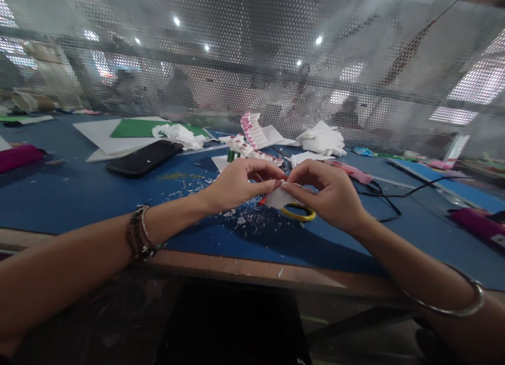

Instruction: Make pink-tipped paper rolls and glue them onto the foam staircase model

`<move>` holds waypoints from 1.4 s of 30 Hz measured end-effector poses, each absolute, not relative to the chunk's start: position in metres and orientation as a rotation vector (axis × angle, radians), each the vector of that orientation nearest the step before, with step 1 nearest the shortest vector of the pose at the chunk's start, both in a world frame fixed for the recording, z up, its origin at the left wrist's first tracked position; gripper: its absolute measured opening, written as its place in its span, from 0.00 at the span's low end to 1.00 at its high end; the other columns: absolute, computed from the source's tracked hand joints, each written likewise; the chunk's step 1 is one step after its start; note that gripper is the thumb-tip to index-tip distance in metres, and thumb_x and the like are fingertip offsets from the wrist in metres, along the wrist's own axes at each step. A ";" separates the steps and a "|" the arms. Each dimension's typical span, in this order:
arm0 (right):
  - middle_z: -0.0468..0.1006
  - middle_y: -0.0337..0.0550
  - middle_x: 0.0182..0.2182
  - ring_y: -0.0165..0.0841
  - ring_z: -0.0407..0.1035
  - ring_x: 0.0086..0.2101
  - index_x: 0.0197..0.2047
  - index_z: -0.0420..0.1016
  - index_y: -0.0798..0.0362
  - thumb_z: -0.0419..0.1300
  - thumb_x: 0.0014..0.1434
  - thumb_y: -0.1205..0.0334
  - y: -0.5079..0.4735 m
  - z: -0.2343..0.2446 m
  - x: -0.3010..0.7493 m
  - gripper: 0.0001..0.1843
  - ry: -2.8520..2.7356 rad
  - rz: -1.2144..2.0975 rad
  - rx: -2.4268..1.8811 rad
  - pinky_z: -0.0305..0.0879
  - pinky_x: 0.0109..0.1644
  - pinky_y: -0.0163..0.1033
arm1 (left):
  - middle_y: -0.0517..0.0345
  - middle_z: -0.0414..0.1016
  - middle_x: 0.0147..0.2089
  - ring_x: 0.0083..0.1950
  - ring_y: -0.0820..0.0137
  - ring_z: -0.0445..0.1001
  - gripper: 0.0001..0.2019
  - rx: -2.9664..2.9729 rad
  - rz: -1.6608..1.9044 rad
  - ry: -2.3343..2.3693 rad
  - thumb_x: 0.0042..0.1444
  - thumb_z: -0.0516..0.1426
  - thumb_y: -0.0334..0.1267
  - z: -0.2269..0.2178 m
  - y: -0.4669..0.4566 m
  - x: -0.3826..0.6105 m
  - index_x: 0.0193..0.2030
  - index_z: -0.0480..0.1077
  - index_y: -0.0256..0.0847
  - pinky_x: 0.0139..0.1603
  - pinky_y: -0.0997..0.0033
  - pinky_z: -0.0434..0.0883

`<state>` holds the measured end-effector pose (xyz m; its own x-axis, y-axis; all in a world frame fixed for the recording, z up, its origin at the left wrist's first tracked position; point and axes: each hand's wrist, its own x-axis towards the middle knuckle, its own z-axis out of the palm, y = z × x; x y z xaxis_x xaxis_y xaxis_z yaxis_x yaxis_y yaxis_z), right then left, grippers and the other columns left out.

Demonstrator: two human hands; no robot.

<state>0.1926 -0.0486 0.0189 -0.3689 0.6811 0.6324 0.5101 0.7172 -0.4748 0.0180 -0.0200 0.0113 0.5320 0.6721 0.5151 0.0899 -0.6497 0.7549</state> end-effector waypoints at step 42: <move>0.66 0.33 0.21 0.19 0.58 0.18 0.26 0.66 0.57 0.58 0.47 0.68 -0.053 0.028 0.184 0.03 -1.737 0.774 -0.862 0.54 0.19 0.26 | 0.59 0.69 0.36 0.36 0.76 0.68 0.09 2.469 1.377 0.479 0.48 0.57 0.37 0.007 -0.023 0.018 0.36 0.63 0.38 0.40 0.77 0.67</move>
